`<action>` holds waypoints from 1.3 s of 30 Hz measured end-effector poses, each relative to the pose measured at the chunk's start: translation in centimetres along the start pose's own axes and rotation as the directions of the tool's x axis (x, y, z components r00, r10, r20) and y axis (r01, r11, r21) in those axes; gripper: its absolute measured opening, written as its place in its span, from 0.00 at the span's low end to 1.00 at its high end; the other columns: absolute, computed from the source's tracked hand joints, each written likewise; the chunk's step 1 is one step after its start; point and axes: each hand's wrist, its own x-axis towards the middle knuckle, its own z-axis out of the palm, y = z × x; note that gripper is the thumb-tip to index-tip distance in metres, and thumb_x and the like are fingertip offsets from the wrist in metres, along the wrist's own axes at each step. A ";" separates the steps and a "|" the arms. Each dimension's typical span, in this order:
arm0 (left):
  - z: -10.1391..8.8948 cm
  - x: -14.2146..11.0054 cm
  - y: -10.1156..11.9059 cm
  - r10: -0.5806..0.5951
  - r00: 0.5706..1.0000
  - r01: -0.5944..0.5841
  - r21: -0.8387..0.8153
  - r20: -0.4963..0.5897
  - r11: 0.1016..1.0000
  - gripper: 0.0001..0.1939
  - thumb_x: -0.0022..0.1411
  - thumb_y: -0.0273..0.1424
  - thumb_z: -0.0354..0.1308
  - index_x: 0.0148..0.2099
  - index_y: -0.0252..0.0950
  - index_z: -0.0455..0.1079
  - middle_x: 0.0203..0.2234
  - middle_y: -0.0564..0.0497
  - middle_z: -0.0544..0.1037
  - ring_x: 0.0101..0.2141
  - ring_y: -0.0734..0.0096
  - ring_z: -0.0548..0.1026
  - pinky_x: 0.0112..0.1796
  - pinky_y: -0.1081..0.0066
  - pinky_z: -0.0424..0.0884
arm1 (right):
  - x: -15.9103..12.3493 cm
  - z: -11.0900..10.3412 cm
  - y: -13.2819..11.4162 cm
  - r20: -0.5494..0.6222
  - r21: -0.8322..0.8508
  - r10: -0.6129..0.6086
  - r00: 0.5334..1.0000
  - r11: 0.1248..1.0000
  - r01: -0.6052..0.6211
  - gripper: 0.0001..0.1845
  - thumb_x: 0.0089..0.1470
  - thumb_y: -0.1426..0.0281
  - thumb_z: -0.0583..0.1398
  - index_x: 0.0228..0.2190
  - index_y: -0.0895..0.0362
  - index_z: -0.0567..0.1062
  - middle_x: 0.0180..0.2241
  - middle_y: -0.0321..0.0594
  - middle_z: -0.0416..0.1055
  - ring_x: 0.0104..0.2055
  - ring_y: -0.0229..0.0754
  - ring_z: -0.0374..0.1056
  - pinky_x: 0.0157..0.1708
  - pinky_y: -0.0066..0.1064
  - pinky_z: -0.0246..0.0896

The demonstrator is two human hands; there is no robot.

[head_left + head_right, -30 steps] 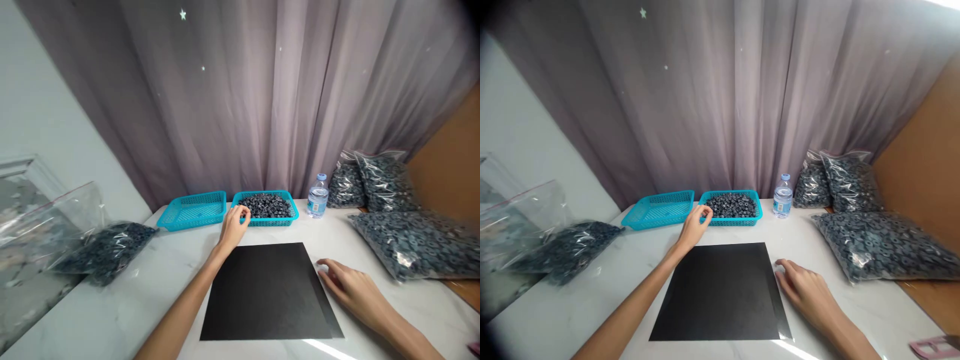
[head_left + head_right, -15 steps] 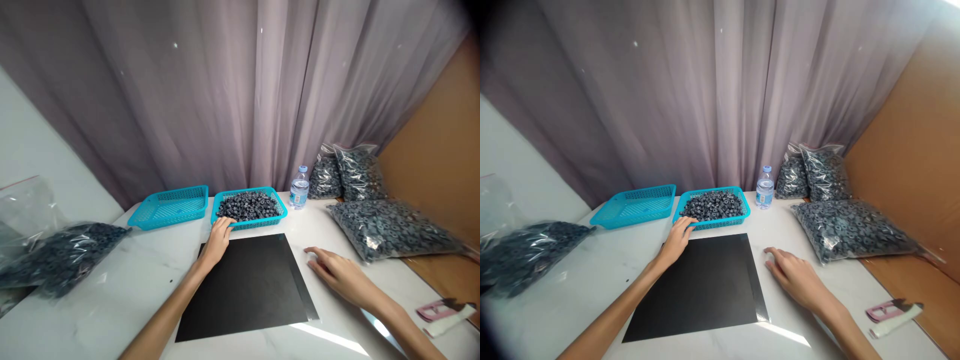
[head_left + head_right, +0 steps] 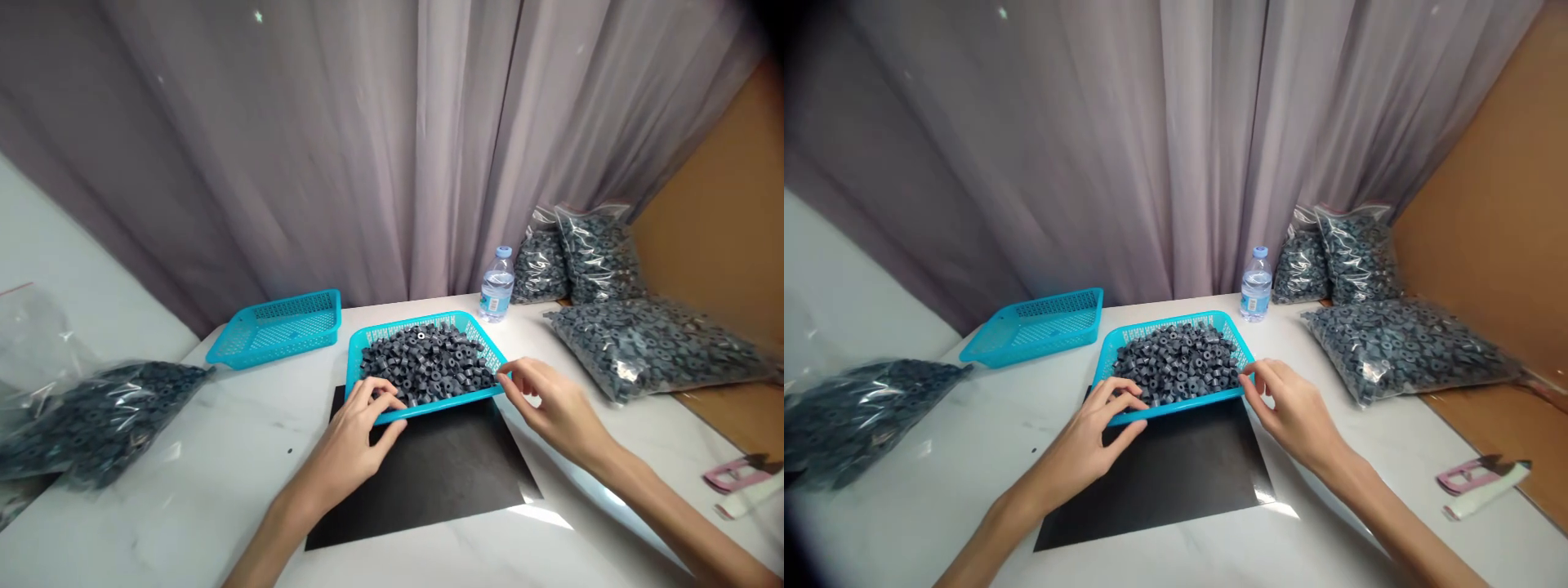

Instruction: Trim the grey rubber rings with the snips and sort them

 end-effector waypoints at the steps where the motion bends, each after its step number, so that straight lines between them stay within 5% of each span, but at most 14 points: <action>1: -0.4 -0.1 0.2 -0.017 1.000 0.017 0.003 0.025 1.000 0.07 0.68 0.36 0.59 0.48 0.46 0.72 0.51 0.48 0.72 0.52 0.58 0.73 0.54 0.60 0.71 | 0.2 0.1 0.0 -0.019 -0.018 -0.024 1.000 1.000 0.024 0.13 0.70 0.60 0.53 0.42 0.55 0.72 0.31 0.40 0.69 0.32 0.41 0.67 0.33 0.32 0.60; 4: -1.1 0.4 0.4 -0.079 0.996 0.078 -0.016 -0.031 0.997 0.15 0.68 0.41 0.59 0.54 0.47 0.68 0.52 0.49 0.71 0.52 0.58 0.73 0.52 0.62 0.71 | 0.3 0.3 -0.1 -0.025 -0.061 -0.103 0.994 0.993 0.102 0.15 0.68 0.59 0.55 0.46 0.56 0.71 0.36 0.43 0.69 0.39 0.46 0.69 0.39 0.36 0.65; 9: -0.8 4.6 0.2 -0.093 0.981 0.087 -0.041 -0.170 0.995 0.10 0.74 0.36 0.46 0.48 0.42 0.68 0.46 0.48 0.73 0.48 0.60 0.73 0.52 0.62 0.68 | -0.7 0.1 0.2 0.117 -0.074 -0.168 0.979 0.981 0.177 0.20 0.67 0.59 0.56 0.55 0.55 0.66 0.50 0.51 0.65 0.51 0.52 0.66 0.46 0.44 0.69; 16: -0.6 9.7 0.4 -0.126 0.987 0.127 0.009 -0.097 0.992 0.12 0.73 0.40 0.50 0.47 0.40 0.70 0.45 0.47 0.77 0.50 0.54 0.73 0.53 0.56 0.66 | -1.0 0.0 0.9 0.146 0.031 -0.198 0.969 0.980 0.195 0.12 0.71 0.68 0.51 0.51 0.54 0.69 0.47 0.50 0.67 0.47 0.48 0.68 0.46 0.44 0.70; 27: -0.7 10.0 -0.5 0.025 0.999 -0.021 -0.111 0.037 0.994 0.12 0.70 0.40 0.54 0.44 0.43 0.77 0.44 0.51 0.80 0.48 0.59 0.76 0.51 0.63 0.69 | -1.5 -0.3 0.8 0.159 0.022 -0.206 0.966 0.979 0.205 0.12 0.70 0.67 0.52 0.51 0.53 0.69 0.46 0.49 0.67 0.47 0.50 0.68 0.44 0.43 0.70; 39: -0.9 9.9 -1.4 -0.034 0.999 0.039 -0.227 0.027 0.973 0.14 0.71 0.39 0.52 0.42 0.38 0.75 0.41 0.48 0.81 0.44 0.61 0.77 0.46 0.64 0.72 | -1.8 -0.2 1.1 0.177 0.023 -0.177 0.968 0.984 0.176 0.13 0.70 0.66 0.51 0.52 0.52 0.70 0.48 0.47 0.68 0.44 0.46 0.73 0.39 0.38 0.71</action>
